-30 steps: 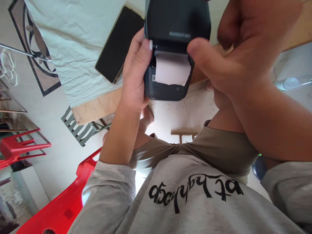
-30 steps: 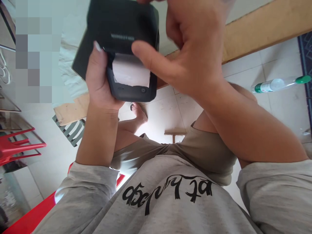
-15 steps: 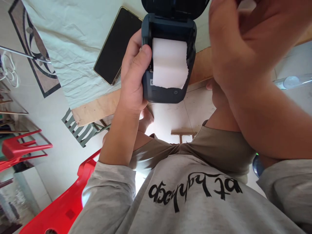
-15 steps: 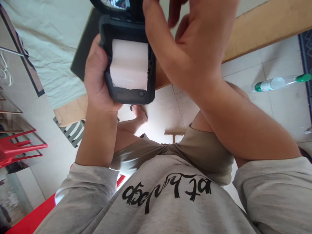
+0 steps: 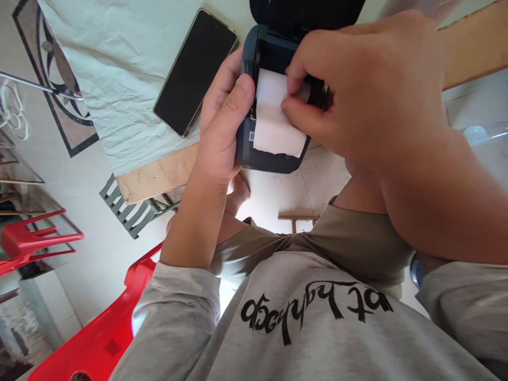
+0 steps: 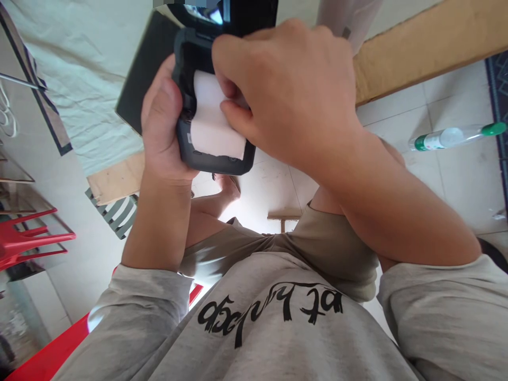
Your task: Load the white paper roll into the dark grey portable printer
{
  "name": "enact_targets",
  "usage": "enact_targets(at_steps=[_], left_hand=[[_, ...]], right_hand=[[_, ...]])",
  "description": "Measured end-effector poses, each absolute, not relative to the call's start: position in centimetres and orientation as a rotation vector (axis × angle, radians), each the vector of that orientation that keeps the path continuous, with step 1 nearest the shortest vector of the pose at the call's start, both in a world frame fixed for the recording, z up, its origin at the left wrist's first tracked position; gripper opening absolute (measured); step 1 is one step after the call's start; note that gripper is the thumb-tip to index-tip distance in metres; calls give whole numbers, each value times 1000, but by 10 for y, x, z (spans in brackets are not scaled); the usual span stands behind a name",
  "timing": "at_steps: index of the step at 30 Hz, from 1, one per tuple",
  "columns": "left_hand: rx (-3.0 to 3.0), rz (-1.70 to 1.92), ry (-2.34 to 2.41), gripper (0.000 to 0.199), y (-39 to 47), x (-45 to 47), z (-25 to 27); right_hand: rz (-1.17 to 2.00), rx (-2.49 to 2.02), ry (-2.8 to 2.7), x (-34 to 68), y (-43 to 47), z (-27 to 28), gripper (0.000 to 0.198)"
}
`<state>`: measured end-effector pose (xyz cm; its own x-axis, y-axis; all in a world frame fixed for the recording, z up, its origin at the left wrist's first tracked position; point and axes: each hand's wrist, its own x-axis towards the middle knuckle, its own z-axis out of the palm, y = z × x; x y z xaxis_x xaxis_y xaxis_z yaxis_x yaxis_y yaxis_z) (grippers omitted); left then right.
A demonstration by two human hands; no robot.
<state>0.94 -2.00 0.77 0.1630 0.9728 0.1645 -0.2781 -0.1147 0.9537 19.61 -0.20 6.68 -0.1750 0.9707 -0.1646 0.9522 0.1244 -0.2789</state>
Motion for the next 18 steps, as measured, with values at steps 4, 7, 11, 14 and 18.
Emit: enact_targets(at_steps=[4,7,11,14,18], left_hand=[[1104,1279,825,36,-21,12,6],[1109,1231,816,37,-18,9,6],[1096,1214,885,32,-18,6,9],[1078,1228,941,32,-18,6,10],[1022,1291,930,23,-16,6,7]], right_hand=[[609,-1885,-2277,200,0,65,51],[635,-1751,-2239,205,2,59,48],[800,-1450,-2005,212,4,46,40],[868,-1223,-1894,215,6,38,36],[867,-1121,-1762,213,11,32,48]])
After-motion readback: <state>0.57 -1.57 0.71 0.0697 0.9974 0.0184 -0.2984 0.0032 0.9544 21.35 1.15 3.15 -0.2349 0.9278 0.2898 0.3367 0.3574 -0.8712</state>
